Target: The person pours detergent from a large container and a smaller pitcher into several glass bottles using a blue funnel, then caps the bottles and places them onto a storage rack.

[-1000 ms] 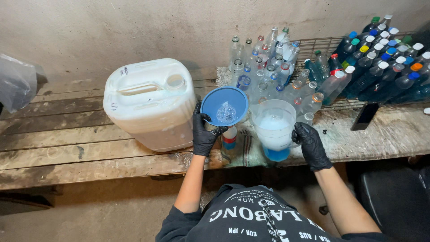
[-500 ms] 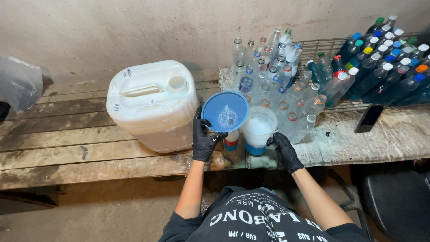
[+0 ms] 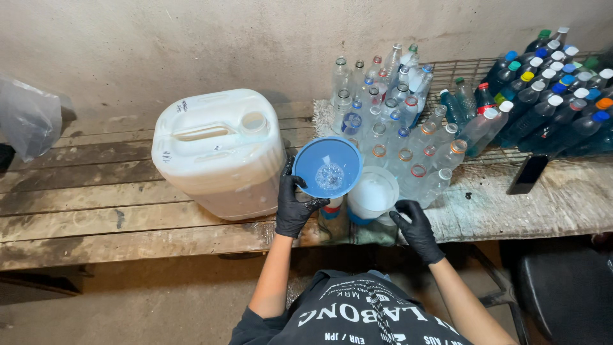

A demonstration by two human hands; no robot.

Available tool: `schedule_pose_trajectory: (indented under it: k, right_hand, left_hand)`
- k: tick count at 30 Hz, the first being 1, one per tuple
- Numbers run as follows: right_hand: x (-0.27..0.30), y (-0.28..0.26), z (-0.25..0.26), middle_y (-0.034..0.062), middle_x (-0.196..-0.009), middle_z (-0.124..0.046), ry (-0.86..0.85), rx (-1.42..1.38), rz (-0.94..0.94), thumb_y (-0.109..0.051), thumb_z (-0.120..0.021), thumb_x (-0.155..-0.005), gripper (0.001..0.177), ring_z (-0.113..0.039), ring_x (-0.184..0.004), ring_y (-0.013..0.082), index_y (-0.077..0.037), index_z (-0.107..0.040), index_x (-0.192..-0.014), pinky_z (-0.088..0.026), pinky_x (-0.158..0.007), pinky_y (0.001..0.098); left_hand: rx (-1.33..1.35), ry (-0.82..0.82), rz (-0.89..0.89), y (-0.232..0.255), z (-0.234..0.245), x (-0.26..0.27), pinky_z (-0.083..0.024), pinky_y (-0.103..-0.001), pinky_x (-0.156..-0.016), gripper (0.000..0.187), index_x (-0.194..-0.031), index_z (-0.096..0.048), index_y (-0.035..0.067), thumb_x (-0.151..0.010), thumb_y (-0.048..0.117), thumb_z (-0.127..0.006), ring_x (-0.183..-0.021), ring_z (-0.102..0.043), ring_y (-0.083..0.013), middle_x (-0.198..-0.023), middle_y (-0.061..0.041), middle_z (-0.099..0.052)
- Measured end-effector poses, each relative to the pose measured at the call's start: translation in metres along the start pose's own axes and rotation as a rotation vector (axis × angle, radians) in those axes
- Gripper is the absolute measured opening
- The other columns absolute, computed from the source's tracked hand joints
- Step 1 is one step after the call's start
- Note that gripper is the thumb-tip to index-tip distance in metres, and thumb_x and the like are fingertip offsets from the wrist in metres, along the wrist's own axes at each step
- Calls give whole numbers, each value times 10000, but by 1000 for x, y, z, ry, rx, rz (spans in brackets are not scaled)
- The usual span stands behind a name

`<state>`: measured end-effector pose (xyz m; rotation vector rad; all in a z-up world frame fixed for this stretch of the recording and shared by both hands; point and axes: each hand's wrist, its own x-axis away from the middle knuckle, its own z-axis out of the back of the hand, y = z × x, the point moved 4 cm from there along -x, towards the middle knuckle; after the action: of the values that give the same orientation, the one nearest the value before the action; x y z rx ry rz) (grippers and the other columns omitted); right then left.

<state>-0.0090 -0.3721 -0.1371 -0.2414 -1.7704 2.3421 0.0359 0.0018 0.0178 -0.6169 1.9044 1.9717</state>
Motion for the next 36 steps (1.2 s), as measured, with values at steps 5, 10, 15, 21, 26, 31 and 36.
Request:
schedule_pose_trajectory:
  k: [5, 10, 15, 21, 26, 31, 36]
  right_hand:
    - [11, -83, -2, 77, -1168, -751, 191, 98, 380, -44, -869, -944, 565, -781, -1042, 222, -106, -662, -1465, -598, -1030, 410]
    - [4, -150, -37, 19, -1066, -743, 130, 223, 654, -201, -1009, -804, 761, -777, -918, 181, -132, -715, -1502, -617, -925, 377]
    - [-6, -170, -64, 54, -904, -734, -100, 417, 809, -319, -897, -926, 488, -721, -841, 298, -205, -779, -1386, -571, -854, 447]
    - [-12, -157, -73, 59, -961, -748, -94, 290, 598, -312, -871, -970, 356, -728, -920, 307, -225, -776, -1302, -545, -918, 490]
    - [-15, -143, -73, 144, -1103, -753, -61, 198, 521, -331, -868, -972, 360, -717, -1069, 413, -171, -767, -1278, -531, -1043, 583]
    - [-4, -149, -58, 62, -1168, -754, -52, 165, 464, -405, -878, -954, 396, -731, -1171, 343, -243, -767, -1298, -538, -1081, 529]
    - [3, -143, -14, 82, -1226, -750, 136, 153, 374, -359, -911, -960, 407, -705, -1232, 370, -230, -746, -1309, -504, -1135, 558]
  left_hand:
    - [-20, -18, 14, -5, -3, 3, -244, -656, -1322, 708, -1022, -565, 105, -652, 381, -1103, -1632, -258, -482, -1755, -245, -366]
    - [-39, -56, 43, 3, -10, 0, -235, -674, -1319, 711, -1028, -587, 112, -629, 365, -1118, -1641, -240, -477, -1761, -232, -363]
    - [-77, -73, 15, 0, -16, 3, -347, -615, -1290, 744, -1166, -608, 108, -662, 335, -1105, -1626, -305, -465, -1764, -231, -364]
    - [-7, -32, 188, -48, -14, 11, -420, -620, -1254, 1406, -1699, -389, 143, -522, 239, -1154, -1544, -456, -443, -1714, -207, -462]
    - [-70, -244, 317, -148, -43, 29, -404, -497, -1293, 1161, -1620, -581, 201, -602, 326, -1125, -1526, -518, -309, -1587, -87, -629]
    - [-255, -330, 302, -218, -62, 51, -533, -434, -1189, 860, -1416, -742, 256, -643, 411, -1088, -1345, -684, -258, -1353, -17, -779]
    - [-285, -351, 421, -202, -54, 52, -500, -469, -1237, 716, -1454, -700, 251, -800, 368, -966, -1393, -646, -321, -1413, -50, -741]
